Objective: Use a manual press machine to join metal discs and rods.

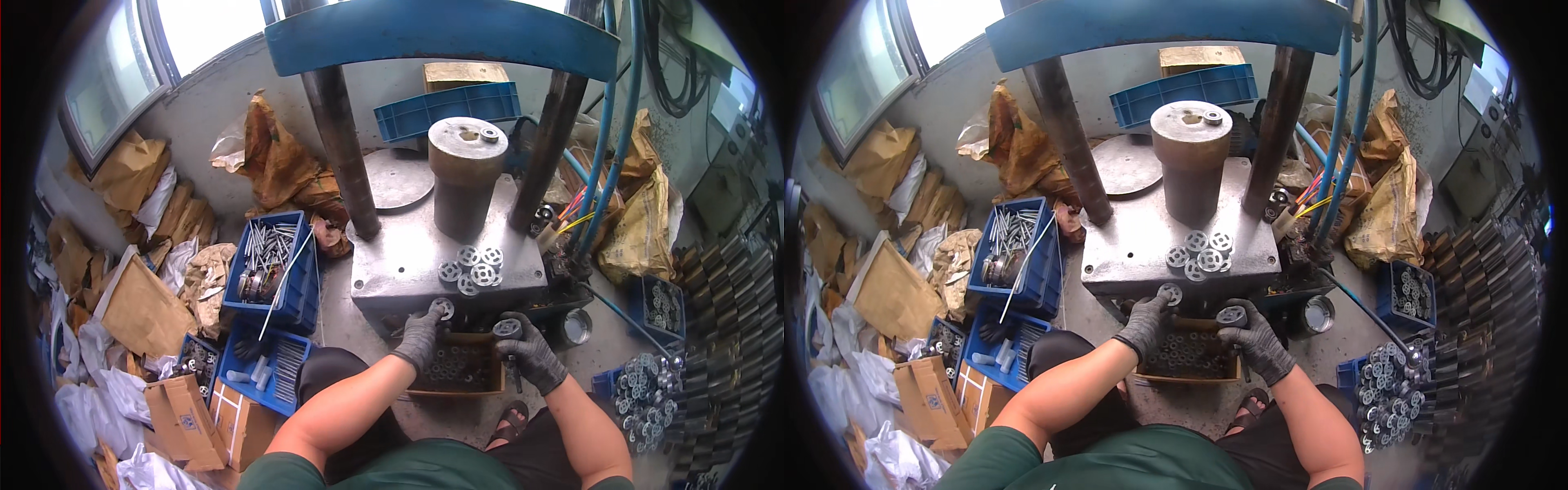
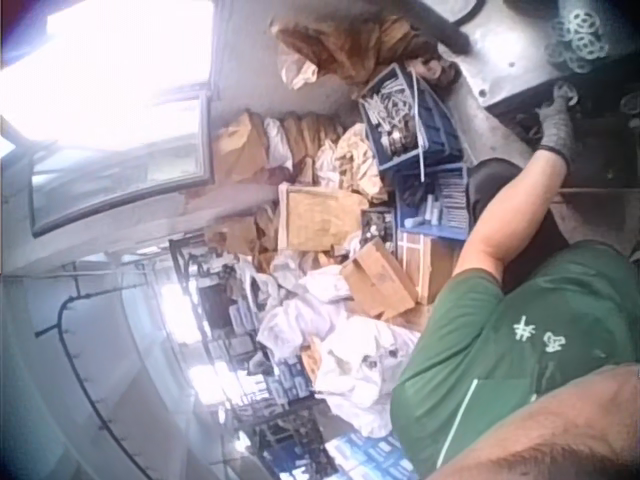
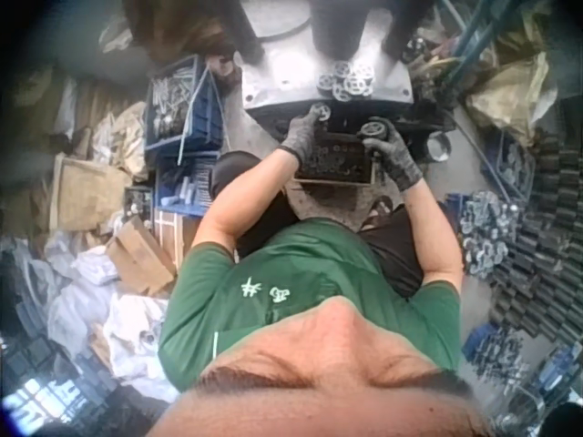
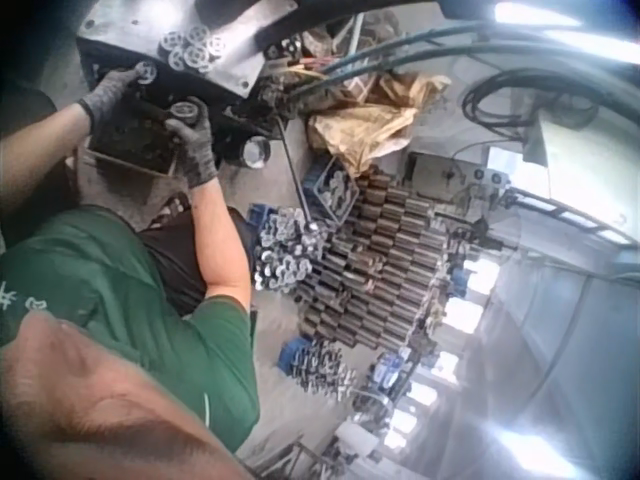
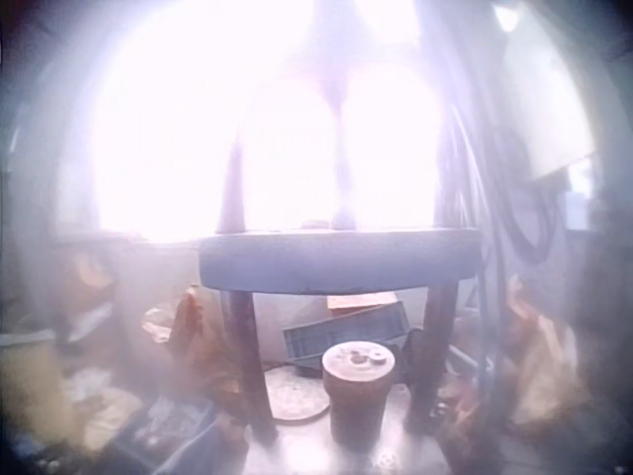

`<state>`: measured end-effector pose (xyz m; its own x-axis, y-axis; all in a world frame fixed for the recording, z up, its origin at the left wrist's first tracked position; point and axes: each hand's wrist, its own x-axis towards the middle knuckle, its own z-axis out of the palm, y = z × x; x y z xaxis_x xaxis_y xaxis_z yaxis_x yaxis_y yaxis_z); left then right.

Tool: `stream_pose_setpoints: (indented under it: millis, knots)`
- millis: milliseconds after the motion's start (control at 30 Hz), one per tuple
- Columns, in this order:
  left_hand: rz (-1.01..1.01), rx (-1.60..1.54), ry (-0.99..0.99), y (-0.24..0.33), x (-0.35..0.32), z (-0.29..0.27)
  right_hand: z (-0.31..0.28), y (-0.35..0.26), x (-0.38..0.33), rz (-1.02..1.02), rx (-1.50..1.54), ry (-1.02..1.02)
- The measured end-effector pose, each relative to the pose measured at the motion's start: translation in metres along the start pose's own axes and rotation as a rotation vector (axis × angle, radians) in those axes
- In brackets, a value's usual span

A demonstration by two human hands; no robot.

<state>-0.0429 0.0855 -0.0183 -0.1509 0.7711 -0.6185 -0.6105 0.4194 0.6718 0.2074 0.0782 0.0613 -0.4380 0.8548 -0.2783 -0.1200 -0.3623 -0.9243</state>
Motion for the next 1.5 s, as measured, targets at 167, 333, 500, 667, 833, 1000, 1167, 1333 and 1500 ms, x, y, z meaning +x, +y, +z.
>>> stream_pose_setpoints:
  millis: [167,333,500,667,833,1000,1167,1333,1500]
  knots:
    - [-0.128,-0.126,-0.03,-0.002,-0.02,0.012,0.003,-0.011,-0.006,-0.119,0.141,-0.019]
    - [-0.287,0.067,-0.257,-0.021,-0.035,0.01,0.015,-0.021,-0.005,-0.237,0.252,-0.039]
    - [0.457,0.64,-0.67,-0.05,-0.07,0.03,0.026,-0.016,0.001,-0.347,0.342,-0.095]
    - [0.382,0.832,-0.591,-0.038,-0.072,0.036,0.044,-0.036,-0.001,-0.394,0.197,0.014]
    - [0.414,0.775,-0.593,-0.036,-0.084,0.037,0.046,-0.117,0.031,-0.68,-0.041,0.022]
    - [0.382,0.671,-0.633,-0.035,-0.087,0.044,0.072,-0.212,0.086,-1.054,-0.948,0.261]
    - [0.373,0.585,-0.639,-0.031,-0.084,0.045,0.141,-0.272,0.122,-0.799,-1.214,0.248]
    - [0.328,0.478,-0.635,-0.033,-0.085,0.051,0.131,-0.291,0.183,-0.667,-1.531,0.294]
    - [0.224,0.378,-0.73,-0.04,-0.078,0.043,0.114,-0.312,0.203,-0.636,-1.569,0.251]
